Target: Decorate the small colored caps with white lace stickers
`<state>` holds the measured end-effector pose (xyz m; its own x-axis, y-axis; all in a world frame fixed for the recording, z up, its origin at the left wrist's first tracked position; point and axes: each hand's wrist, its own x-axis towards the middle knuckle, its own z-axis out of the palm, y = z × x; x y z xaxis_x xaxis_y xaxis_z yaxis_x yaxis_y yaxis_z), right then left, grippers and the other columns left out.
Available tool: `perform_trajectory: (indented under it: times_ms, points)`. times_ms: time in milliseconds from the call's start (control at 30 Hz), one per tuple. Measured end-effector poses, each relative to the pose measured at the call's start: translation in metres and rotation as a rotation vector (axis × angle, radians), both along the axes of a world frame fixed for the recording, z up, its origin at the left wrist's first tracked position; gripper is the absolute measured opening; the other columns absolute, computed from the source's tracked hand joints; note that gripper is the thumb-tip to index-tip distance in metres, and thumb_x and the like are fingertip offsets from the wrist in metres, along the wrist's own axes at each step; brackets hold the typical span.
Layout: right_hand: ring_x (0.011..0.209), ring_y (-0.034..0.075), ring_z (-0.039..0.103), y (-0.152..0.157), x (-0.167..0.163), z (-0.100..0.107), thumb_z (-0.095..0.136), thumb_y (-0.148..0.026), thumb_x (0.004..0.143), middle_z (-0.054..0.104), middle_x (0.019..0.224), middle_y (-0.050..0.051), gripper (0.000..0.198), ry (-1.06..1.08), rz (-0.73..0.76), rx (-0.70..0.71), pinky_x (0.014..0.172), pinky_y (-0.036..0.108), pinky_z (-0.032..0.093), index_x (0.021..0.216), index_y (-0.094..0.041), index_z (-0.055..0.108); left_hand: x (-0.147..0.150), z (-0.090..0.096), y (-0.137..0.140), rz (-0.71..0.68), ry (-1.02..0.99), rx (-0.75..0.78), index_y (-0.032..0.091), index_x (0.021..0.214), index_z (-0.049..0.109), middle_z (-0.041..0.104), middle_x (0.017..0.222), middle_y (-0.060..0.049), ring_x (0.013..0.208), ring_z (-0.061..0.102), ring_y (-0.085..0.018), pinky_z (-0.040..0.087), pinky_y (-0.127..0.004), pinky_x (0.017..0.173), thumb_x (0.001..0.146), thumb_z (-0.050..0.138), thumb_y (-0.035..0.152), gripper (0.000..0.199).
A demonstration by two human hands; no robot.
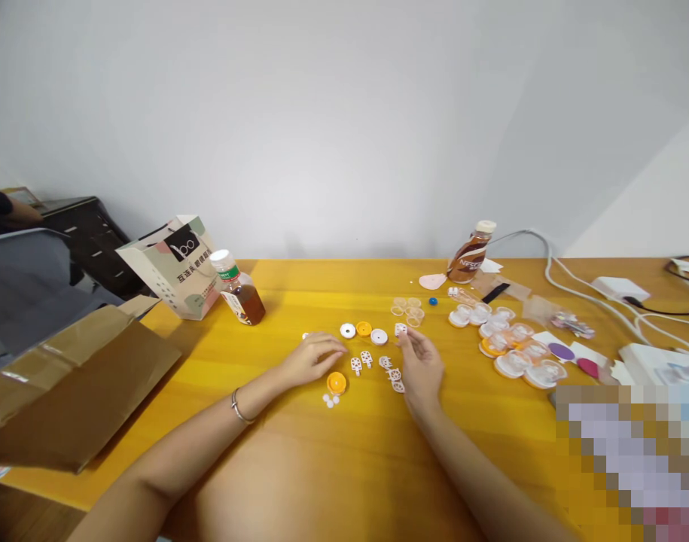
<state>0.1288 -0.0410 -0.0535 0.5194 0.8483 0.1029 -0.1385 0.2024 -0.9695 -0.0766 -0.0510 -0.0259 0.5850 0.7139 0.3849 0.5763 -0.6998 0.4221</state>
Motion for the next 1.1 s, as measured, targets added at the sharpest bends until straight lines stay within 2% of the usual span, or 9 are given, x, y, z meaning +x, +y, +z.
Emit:
perform_trajectory:
  times_ms: [167,267,400,533,700,867,1000,1100]
  points:
    - [0.07,0.015,0.06,0.002,-0.014,0.005,0.069,-0.032,0.059,0.066,0.077,0.002,0.028,0.119,0.116,0.065,0.071,0.03,0.047,0.083,-0.018,0.063,0.01,0.01,-0.012,-0.074,0.043,-0.007,0.018,0.098,0.058,0.062,0.097,-0.004,0.092,0.054,-0.015,0.038,-0.028,0.083,0.086,0.037,0.024,0.025]
    - [0.066,0.013,0.059,0.007,0.001,0.01,0.07,-0.031,0.058,0.065,0.077,0.001,0.029,0.151,0.052,0.115,0.068,0.029,0.046,0.083,-0.018,0.063,0.015,0.014,-0.019,-0.113,0.106,0.004,0.02,0.1,0.056,0.062,0.099,-0.004,0.094,0.053,-0.015,0.036,-0.029,0.084,0.086,0.037,0.025,0.024]
    - [0.06,0.012,0.056,0.01,0.02,0.006,0.071,-0.031,0.058,0.064,0.074,0.0,0.028,0.142,-0.017,0.088,0.057,0.024,0.043,0.081,-0.017,0.062,0.022,0.015,-0.029,-0.21,0.204,0.076,0.022,0.102,0.055,0.058,0.108,-0.003,0.104,0.048,-0.016,0.031,-0.031,0.087,0.086,0.039,0.028,0.023]
    - [0.058,0.011,0.056,0.005,0.008,-0.001,0.07,-0.032,0.057,0.064,0.071,-0.001,0.028,0.15,0.038,0.028,0.055,0.023,0.043,0.08,-0.017,0.062,0.03,0.012,-0.038,-0.28,0.3,0.186,0.021,0.091,0.057,0.056,0.113,-0.004,0.111,0.042,-0.019,0.027,-0.034,0.087,0.086,0.037,0.026,0.022]
    - [0.066,0.013,0.06,-0.005,-0.014,-0.004,0.072,-0.031,0.057,0.067,0.074,-0.001,0.028,0.184,0.17,-0.019,0.062,0.024,0.046,0.08,-0.018,0.063,0.035,0.001,-0.041,-0.25,0.306,0.229,0.019,0.089,0.058,0.061,0.099,-0.007,0.101,0.049,-0.018,0.028,-0.033,0.082,0.086,0.035,0.019,0.023]
    - [0.066,0.012,0.061,-0.009,-0.019,-0.006,0.073,-0.03,0.056,0.068,0.076,0.0,0.029,0.22,0.227,-0.033,0.065,0.025,0.049,0.08,-0.019,0.064,0.034,-0.007,-0.04,-0.186,0.272,0.233,0.019,0.09,0.057,0.063,0.088,-0.006,0.09,0.054,-0.014,0.028,-0.031,0.08,0.087,0.034,0.017,0.024]
    - [0.07,0.014,0.062,-0.015,-0.021,0.0,0.073,-0.029,0.056,0.068,0.08,0.001,0.028,0.244,0.263,-0.03,0.069,0.027,0.049,0.081,-0.019,0.065,0.027,0.001,-0.039,-0.079,0.149,0.192,0.019,0.089,0.057,0.063,0.085,-0.004,0.085,0.055,-0.014,0.03,-0.031,0.08,0.087,0.036,0.018,0.021]
    - [0.074,0.015,0.062,-0.024,-0.024,0.007,0.075,-0.026,0.054,0.068,0.081,0.0,0.032,0.223,0.319,-0.045,0.071,0.027,0.049,0.085,-0.02,0.065,0.021,0.013,-0.034,-0.001,-0.077,0.069,0.018,0.088,0.057,0.062,0.085,-0.004,0.083,0.055,-0.013,0.036,-0.029,0.079,0.085,0.04,0.02,0.018]
